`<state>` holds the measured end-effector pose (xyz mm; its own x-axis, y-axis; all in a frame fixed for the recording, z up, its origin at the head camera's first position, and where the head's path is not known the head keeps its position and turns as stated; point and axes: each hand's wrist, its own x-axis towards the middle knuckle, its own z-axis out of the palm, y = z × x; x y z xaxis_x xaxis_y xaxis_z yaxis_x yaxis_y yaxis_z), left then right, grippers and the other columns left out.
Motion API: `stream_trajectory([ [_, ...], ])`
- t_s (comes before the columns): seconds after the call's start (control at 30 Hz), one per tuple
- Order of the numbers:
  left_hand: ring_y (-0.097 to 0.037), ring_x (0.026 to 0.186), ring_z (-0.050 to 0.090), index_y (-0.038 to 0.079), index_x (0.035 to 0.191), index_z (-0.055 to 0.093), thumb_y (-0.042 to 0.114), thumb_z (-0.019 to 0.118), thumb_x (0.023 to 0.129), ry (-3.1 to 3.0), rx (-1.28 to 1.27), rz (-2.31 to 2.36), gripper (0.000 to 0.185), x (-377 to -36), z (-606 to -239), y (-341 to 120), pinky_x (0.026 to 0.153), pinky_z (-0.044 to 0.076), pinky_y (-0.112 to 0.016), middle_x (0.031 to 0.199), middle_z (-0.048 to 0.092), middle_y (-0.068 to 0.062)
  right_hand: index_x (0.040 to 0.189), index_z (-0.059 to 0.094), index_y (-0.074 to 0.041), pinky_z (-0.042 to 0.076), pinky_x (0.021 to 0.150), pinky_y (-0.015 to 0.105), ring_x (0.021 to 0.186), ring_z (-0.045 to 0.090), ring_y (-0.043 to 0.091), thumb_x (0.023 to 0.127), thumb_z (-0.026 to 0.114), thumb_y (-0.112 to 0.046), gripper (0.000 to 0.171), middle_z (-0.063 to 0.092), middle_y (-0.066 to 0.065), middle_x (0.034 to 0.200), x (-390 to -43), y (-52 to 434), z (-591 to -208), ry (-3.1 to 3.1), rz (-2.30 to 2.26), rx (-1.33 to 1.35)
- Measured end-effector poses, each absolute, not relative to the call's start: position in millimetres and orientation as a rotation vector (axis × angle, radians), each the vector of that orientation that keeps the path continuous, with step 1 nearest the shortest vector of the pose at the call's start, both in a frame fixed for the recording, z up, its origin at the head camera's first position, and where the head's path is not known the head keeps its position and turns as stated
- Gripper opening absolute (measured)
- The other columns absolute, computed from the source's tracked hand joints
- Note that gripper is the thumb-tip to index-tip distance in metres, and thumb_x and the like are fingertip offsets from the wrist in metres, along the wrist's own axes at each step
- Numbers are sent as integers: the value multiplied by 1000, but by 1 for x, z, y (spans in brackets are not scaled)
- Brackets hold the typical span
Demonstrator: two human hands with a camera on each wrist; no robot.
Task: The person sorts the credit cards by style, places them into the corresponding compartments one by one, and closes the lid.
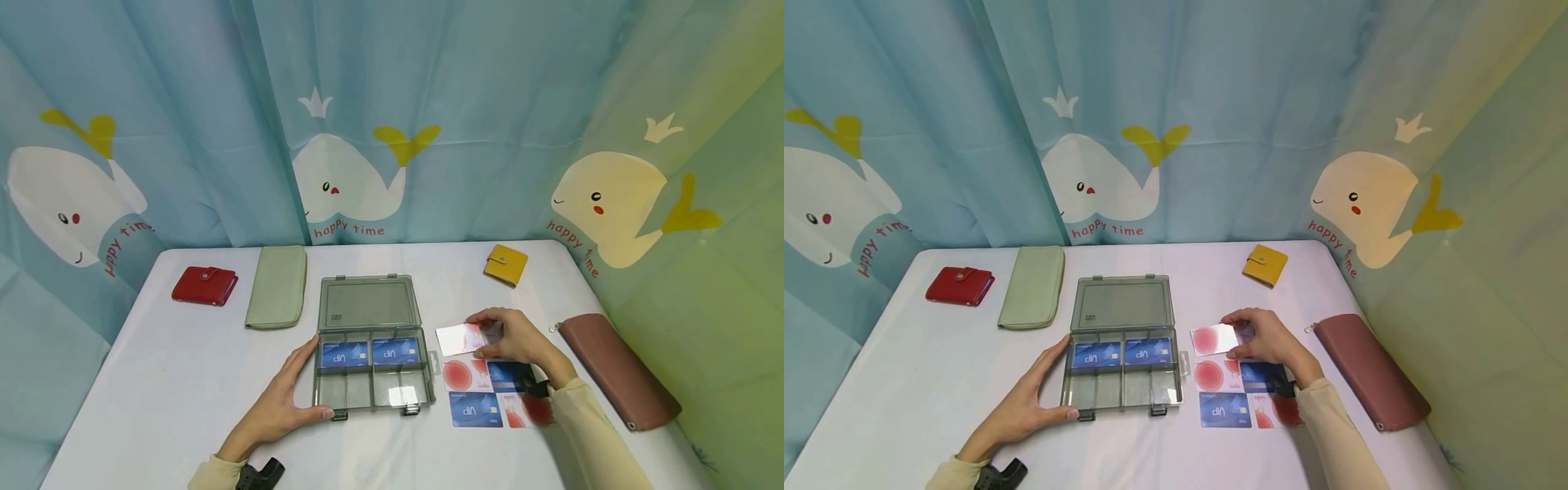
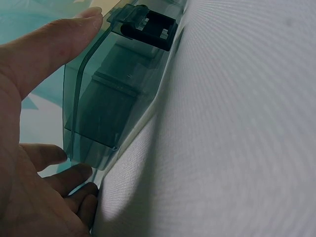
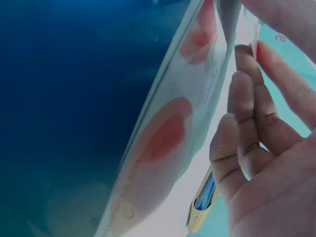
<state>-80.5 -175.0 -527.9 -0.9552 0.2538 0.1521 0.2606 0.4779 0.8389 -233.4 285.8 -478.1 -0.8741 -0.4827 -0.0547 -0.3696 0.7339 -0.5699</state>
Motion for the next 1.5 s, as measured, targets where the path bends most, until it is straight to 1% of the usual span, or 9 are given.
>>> stream_trajectory([
  [0.2, -48, 153, 35, 12, 170, 23, 34, 96, 76, -2697, -471, -1532, 122, -80, -528, -175, 114, 34, -76, 170, 34, -18, 125, 79, -15, 52, 71, 24, 86, 58, 18, 73, 100, -28, 58, 73, -2, 100, -232, 286, -474, 2782, -878, -687],
  [0.3, -49, 153, 34, 13, 170, 23, 34, 96, 76, -2697, -471, -1538, 121, -81, -528, -176, 114, 34, -76, 170, 33, -18, 123, 80, -16, 50, 68, 23, 83, 58, 18, 72, 100, -26, 56, 72, -4, 95, -231, 285, -473, 2790, -937, -701],
  [0.47, -49, 153, 34, 12, 170, 23, 36, 95, 76, -2698, -475, -1536, 121, -81, -528, -176, 114, 34, -76, 170, 33, -19, 120, 81, -16, 52, 74, 26, 84, 59, 17, 72, 101, -23, 53, 79, -1, 103, -230, 286, -472, 2774, -1099, -739],
  [0.6, -50, 153, 34, 11, 170, 23, 36, 95, 77, -2704, -470, -1532, 120, -81, -528, -175, 115, 33, -76, 170, 33, -20, 119, 81, -13, 51, 76, 29, 86, 59, 18, 73, 99, -18, 49, 80, 4, 109, -227, 282, -468, 2722, -1248, -772],
  [0.8, -51, 153, 34, 9, 170, 24, 36, 95, 77, -2707, -462, -1528, 120, -81, -527, -175, 115, 33, -76, 169, 33, -21, 117, 81, -13, 49, 74, 31, 86, 57, 20, 73, 99, -14, 48, 79, 3, 105, -220, 267, -462, 2671, -1340, -790],
  [0.97, -50, 153, 33, 9, 170, 23, 33, 95, 77, -2706, -467, -1533, 120, -81, -527, -175, 115, 33, -76, 170, 33, -21, 115, 81, -16, 50, 74, 34, 87, 58, 23, 71, 100, -17, 48, 78, -1, 102, -212, 248, -462, 2624, -1373, -795],
  [1.1, -50, 153, 33, 10, 170, 23, 32, 95, 76, -2700, -473, -1538, 120, -81, -527, -176, 115, 33, -76, 170, 32, -20, 113, 81, -19, 49, 74, 33, 86, 58, 23, 69, 101, -19, 48, 78, -3, 101, -208, 232, -465, 2563, -1410, -823],
  [1.27, -51, 153, 33, 9, 170, 23, 34, 95, 77, -2703, -479, -1534, 120, -81, -527, -176, 115, 33, -77, 170, 32, -21, 112, 81, -18, 48, 73, 31, 85, 58, 20, 68, 102, -19, 48, 77, -1, 96, -204, 211, -468, 2493, -1454, -890],
  [1.5, -50, 153, 34, 10, 170, 23, 37, 95, 77, -2700, -490, -1524, 121, -81, -528, -176, 115, 33, -76, 170, 32, -20, 111, 81, -17, 48, 73, 33, 85, 59, 28, 68, 101, -18, 48, 76, 2, 94, -196, 183, -470, 2381, -1507, -947],
])
